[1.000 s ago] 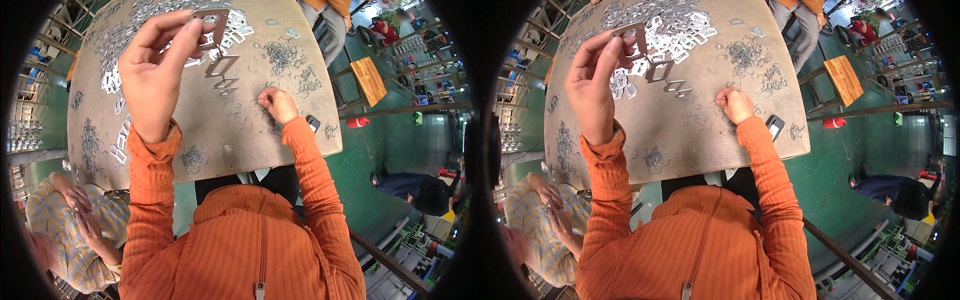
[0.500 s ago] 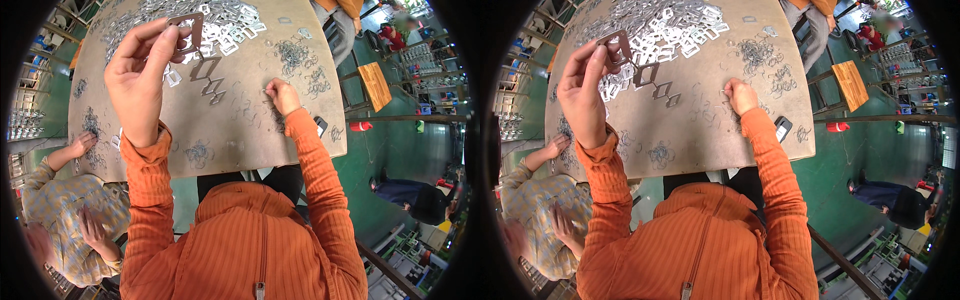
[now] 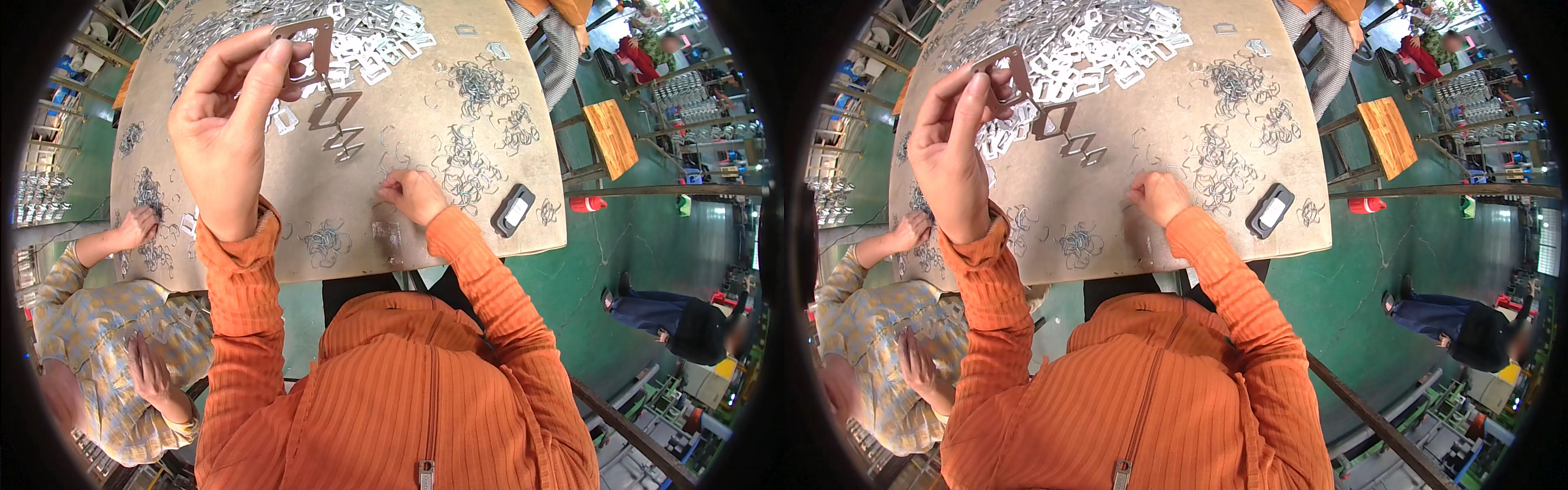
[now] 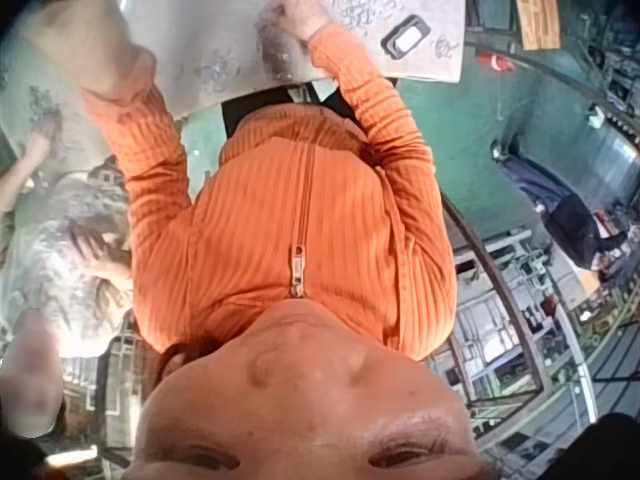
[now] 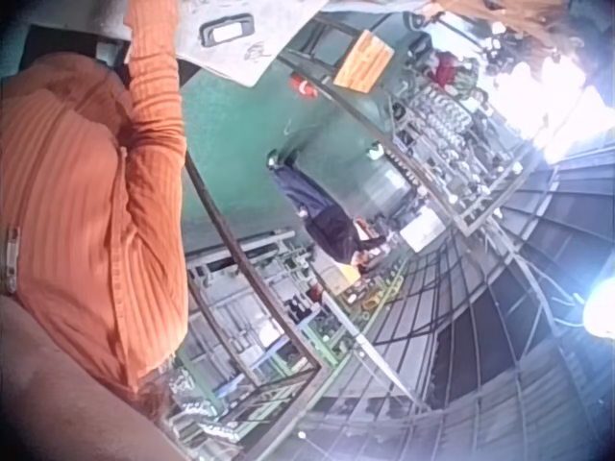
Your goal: The person picks up metal plates and clips from a table and joins them together. They then hook the assembled units onto a hanging chain rack.
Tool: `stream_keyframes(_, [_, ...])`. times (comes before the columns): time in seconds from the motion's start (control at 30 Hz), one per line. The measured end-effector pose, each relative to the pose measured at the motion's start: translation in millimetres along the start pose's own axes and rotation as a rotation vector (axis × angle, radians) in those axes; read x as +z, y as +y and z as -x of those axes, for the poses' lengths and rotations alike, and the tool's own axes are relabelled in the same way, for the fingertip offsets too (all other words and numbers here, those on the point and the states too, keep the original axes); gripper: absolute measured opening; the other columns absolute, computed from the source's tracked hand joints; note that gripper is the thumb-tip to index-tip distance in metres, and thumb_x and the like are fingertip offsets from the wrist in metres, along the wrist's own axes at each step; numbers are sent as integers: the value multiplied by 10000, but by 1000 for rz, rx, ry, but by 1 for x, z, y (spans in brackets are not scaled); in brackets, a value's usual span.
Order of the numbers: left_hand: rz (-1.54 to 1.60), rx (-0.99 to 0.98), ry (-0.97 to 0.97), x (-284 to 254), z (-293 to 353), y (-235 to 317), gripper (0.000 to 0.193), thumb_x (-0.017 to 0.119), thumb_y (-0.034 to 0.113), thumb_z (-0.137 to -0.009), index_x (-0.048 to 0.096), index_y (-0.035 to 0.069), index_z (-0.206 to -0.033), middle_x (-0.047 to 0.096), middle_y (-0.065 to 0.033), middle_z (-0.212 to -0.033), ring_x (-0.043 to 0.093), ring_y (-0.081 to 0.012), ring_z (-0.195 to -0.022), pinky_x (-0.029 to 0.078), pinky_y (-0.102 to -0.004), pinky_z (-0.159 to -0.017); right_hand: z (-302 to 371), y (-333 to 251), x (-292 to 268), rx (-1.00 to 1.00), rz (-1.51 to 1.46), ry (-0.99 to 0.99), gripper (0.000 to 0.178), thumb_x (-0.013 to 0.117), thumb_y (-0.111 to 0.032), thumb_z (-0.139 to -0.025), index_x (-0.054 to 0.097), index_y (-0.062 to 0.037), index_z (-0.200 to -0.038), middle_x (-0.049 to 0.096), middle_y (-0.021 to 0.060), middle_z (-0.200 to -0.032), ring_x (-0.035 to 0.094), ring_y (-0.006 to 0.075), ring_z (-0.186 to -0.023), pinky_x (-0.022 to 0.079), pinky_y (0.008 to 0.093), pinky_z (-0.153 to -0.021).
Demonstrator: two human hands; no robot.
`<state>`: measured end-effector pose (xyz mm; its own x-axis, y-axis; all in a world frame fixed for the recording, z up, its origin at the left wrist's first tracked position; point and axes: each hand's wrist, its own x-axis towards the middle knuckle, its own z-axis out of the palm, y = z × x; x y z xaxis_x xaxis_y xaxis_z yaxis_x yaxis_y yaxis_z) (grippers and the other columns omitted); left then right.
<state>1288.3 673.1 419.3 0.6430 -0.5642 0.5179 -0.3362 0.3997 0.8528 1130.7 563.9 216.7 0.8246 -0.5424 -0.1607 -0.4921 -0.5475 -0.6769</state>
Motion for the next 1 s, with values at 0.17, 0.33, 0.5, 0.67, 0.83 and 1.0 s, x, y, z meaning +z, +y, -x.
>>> stream_keyframes(0.17, [-26, 2, 20, -5, 3, 4, 192, 577, 40, -864, 586, -59, -1028, 657, -133, -887, 610, -120, -735, 492, -227, -649, -23, 23, -24, 96, -6, 245, 98, 628, -146, -775, 665, -79, -836, 657, 122, -760, 637, 245, -703, 495, 347, -670])
stream_keyframes(0.33, [-41, 13, 34, -10, 6, 10, 194, 576, 36, -863, 580, -61, -1031, 657, -134, -883, 610, -122, -738, 493, -231, -654, -44, 48, -44, 106, 84, 261, 69, 640, -120, -748, 668, -118, -810, 654, 100, -798, 632, 252, -761, 494, 366, -698])
stream_keyframes(0.5, [-7, -16, 36, -14, 10, 18, 209, 580, 42, -860, 574, -62, -1041, 657, -140, -879, 608, -127, -738, 494, -237, -660, -60, 40, -42, 11, 68, 64, 90, 663, -106, -722, 666, -132, -808, 634, 77, -819, 622, 242, -766, 495, 361, -708])
stream_keyframes(0.67, [-6, -55, -17, -23, 15, 30, 214, 534, 66, -884, 548, -59, -1057, 640, -157, -923, 608, -161, -758, 490, -263, -669, -55, 32, -28, -185, 131, -68, 147, 689, -131, -705, 648, -143, -845, 605, 48, -853, 598, 233, -832, 489, 351, -706])
stream_keyframes(0.83, [127, -30, -69, -45, 22, 44, 214, 505, 54, -893, 538, -51, -1077, 629, -174, -937, 609, -179, -766, 492, -273, -646, -26, -2, 17, -542, 103, 125, 160, 687, -136, -690, 641, -162, -841, 559, 4, -927, 529, 203, -947, 447, 350, -763])
stream_keyframes(1.0, [202, -63, -57, -61, 36, 59, 243, 457, 90, -919, 517, -44, -1113, 612, -179, -970, 626, -219, -782, 498, -294, -622, 4, -6, 35, -757, 160, 174, 133, 673, -139, -693, 645, -154, -822, 539, 6, -969, 470, 214, -1030, 371, 372, -833])
